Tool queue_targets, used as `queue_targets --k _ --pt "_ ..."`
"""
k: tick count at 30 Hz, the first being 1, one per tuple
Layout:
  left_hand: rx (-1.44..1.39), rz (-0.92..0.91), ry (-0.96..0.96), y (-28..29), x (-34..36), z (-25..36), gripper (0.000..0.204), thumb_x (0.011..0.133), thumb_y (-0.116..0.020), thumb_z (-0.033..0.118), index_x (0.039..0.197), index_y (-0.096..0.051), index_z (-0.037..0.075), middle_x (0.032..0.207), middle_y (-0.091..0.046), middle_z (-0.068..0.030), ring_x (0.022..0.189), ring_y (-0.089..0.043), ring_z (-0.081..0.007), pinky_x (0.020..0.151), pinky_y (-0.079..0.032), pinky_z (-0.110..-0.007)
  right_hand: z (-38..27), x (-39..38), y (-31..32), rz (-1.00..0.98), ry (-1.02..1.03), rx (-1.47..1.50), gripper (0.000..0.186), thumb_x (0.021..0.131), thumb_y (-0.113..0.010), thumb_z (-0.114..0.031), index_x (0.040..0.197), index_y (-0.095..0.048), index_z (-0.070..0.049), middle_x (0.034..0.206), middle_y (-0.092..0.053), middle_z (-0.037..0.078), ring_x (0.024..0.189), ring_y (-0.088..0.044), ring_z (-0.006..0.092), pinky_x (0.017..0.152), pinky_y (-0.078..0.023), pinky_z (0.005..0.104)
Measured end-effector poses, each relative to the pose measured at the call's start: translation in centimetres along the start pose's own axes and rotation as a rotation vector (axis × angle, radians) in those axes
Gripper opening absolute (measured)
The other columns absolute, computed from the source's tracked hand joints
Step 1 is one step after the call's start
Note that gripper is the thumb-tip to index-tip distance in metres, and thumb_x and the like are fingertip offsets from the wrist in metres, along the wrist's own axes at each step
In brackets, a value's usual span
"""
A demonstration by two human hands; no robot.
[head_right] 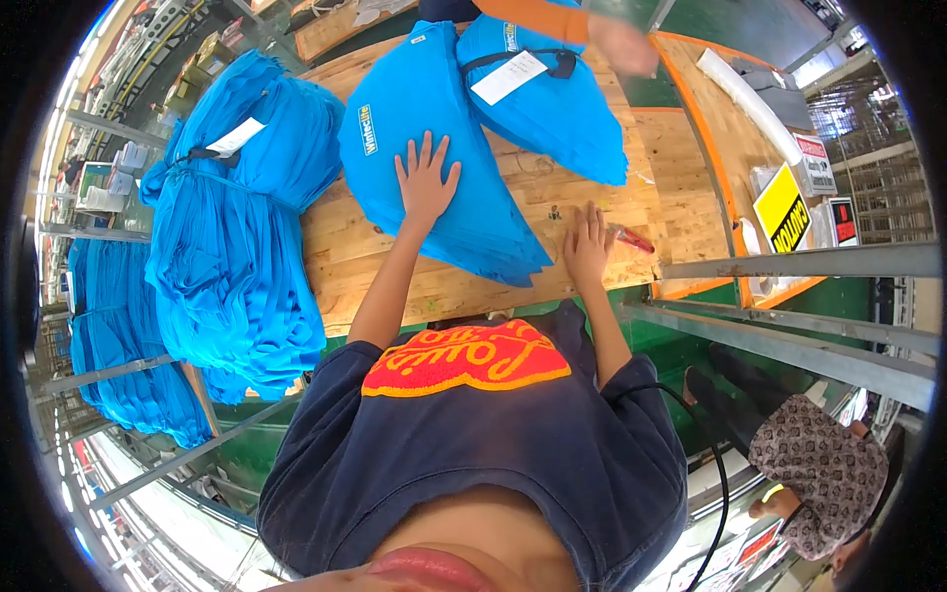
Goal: Wrapping printed signs in plastic and then sorting blue fabric items on a table.
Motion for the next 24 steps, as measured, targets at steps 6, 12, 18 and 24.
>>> queue_targets --k 6,12,18,24 --pt "-0.013 0.005 0.005 -0.2 0.0 0.1 0.053 0.088 -0.046 0.048 0.135 -0.045 0.024 0.146 -0.032 -0.0085 0.135 -0.025 -0.0354 0.11 -0.01 -0.056 0.2 0.1 0.2 0.029 0.011 0.011 0.046 0.088 -0.051 -0.023 0.133 -0.044 -0.016 0.145 -0.034 0.006 0.136 -0.028 0.0241 0.108 -0.008 0.0591" --pt "-0.023 0.001 0.027 0.3 -0.2 0.1 0.054 0.087 -0.047 0.046 0.137 -0.043 0.024 0.147 -0.031 -0.0086 0.135 -0.026 -0.0349 0.11 -0.01 -0.055 -0.3 0.0 0.3 -0.022 0.022 -0.007 0.046 0.088 -0.05 -0.023 0.134 -0.043 -0.017 0.145 -0.034 0.006 0.135 -0.029 0.0235 0.109 -0.009 0.0559" --pt "-0.058 0.053 0.03 0.3 -0.1 -0.4 0.054 0.088 -0.046 0.046 0.136 -0.043 0.024 0.146 -0.032 -0.0093 0.134 -0.027 -0.0352 0.109 -0.012 -0.056 -1.0 0.5 0.7 0.051 0.012 0.02 0.043 0.088 -0.05 -0.022 0.131 -0.047 -0.017 0.14 -0.04 0.006 0.133 -0.033 0.0241 0.109 -0.012 0.0552" --pt "-0.098 0.005 0.042 1.7 -0.1 -0.5 0.059 0.087 -0.047 0.044 0.138 -0.039 0.016 0.147 -0.028 -0.0133 0.135 -0.024 -0.0374 0.109 -0.013 -0.055 -10.1 7.4 3.1 0.07 0.287 0.36 0.036 0.087 -0.053 -0.018 0.123 -0.052 -0.011 0.129 -0.05 0.012 0.121 -0.044 0.0303 0.105 -0.025 0.0475"
Point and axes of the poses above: each hand's wrist, its own x-axis towards the middle knuckle, its own y-axis out of the back of the hand, z = x × y, the point moved 6 cm from there along x, towards the middle knuckle
